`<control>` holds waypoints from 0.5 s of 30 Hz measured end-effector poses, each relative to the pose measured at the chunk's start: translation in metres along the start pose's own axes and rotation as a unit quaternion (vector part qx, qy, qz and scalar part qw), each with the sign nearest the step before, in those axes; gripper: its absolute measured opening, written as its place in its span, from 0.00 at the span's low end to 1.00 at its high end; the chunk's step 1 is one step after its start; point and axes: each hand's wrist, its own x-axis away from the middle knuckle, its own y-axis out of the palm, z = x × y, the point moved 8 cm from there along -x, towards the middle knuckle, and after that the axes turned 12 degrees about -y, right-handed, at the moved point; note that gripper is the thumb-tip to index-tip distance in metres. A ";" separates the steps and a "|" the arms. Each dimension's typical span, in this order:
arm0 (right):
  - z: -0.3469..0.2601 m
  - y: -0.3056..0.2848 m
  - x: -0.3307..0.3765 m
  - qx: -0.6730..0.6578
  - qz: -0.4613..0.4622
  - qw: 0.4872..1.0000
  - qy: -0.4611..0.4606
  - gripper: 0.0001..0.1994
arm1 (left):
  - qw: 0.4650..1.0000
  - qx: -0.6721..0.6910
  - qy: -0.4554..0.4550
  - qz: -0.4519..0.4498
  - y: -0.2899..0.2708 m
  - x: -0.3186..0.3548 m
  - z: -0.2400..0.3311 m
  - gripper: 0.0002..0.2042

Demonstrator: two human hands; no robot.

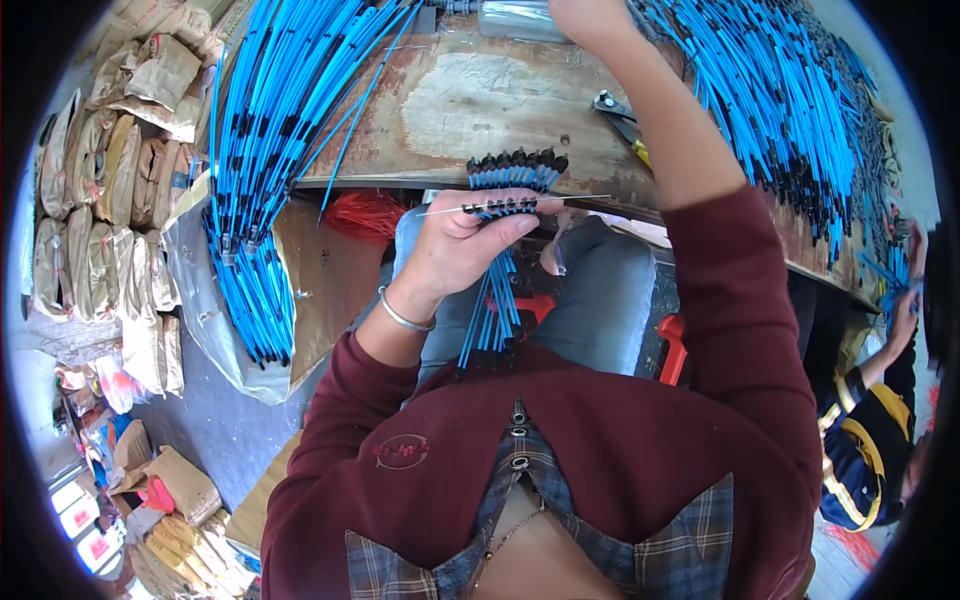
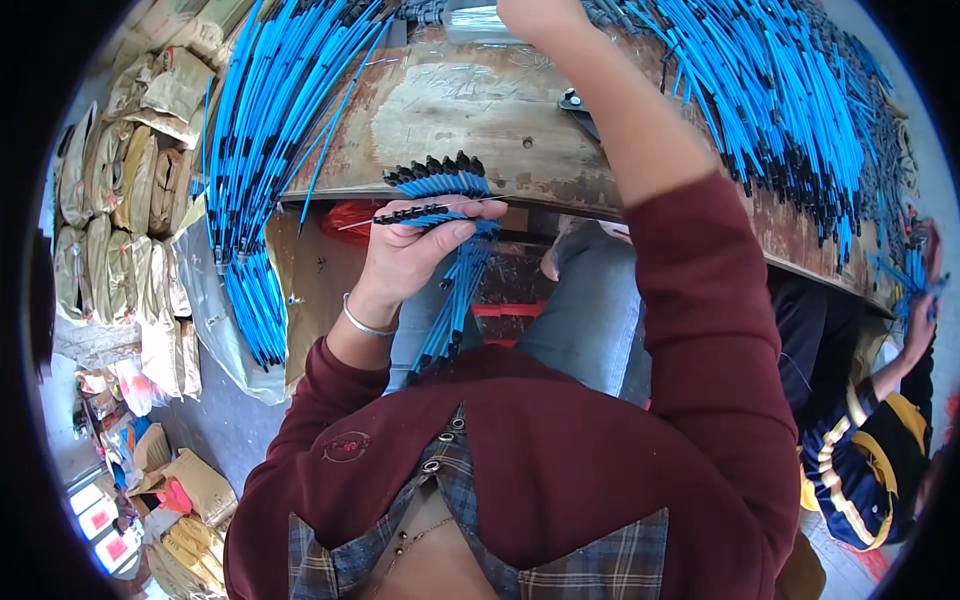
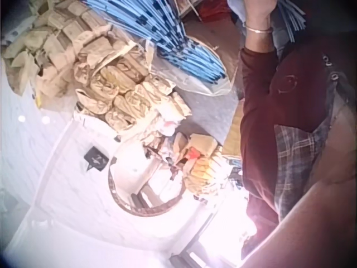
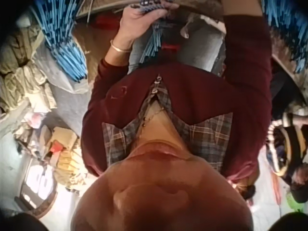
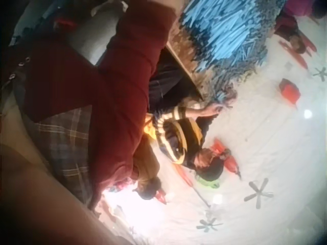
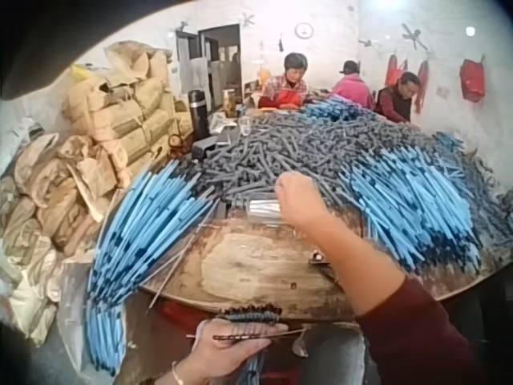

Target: The person gathers umbrella ribs, threads a wire through their ends, and attaches them to a plastic hub before tightening and trimming the wire with pliers.

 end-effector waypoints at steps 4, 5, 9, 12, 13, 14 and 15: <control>-0.055 -0.086 0.046 -0.435 -0.111 0.866 0.222 0.11 | 1.000 -0.009 0.012 0.009 -0.002 0.006 0.005 0.09; -0.060 -0.099 0.063 -0.410 -0.077 0.896 0.149 0.06 | 1.000 -0.010 0.012 0.013 -0.001 0.006 0.006 0.09; -0.105 -0.143 0.106 -0.309 0.016 0.949 -0.056 0.06 | 0.999 -0.033 -0.004 0.010 -0.005 0.009 -0.001 0.09; -0.112 -0.149 0.121 -0.285 0.011 0.958 -0.026 0.07 | 0.999 -0.024 -0.014 0.020 -0.004 0.007 -0.002 0.08; -0.112 -0.148 0.123 -0.275 0.008 0.961 -0.012 0.07 | 0.999 -0.019 -0.019 0.026 -0.004 0.007 -0.003 0.08; -0.112 -0.148 0.124 -0.274 0.009 0.962 -0.012 0.07 | 0.999 -0.019 -0.019 0.026 -0.003 0.007 -0.002 0.08; -0.111 -0.149 0.125 -0.271 0.020 0.962 -0.005 0.07 | 0.999 -0.013 -0.019 0.032 -0.003 0.006 -0.001 0.08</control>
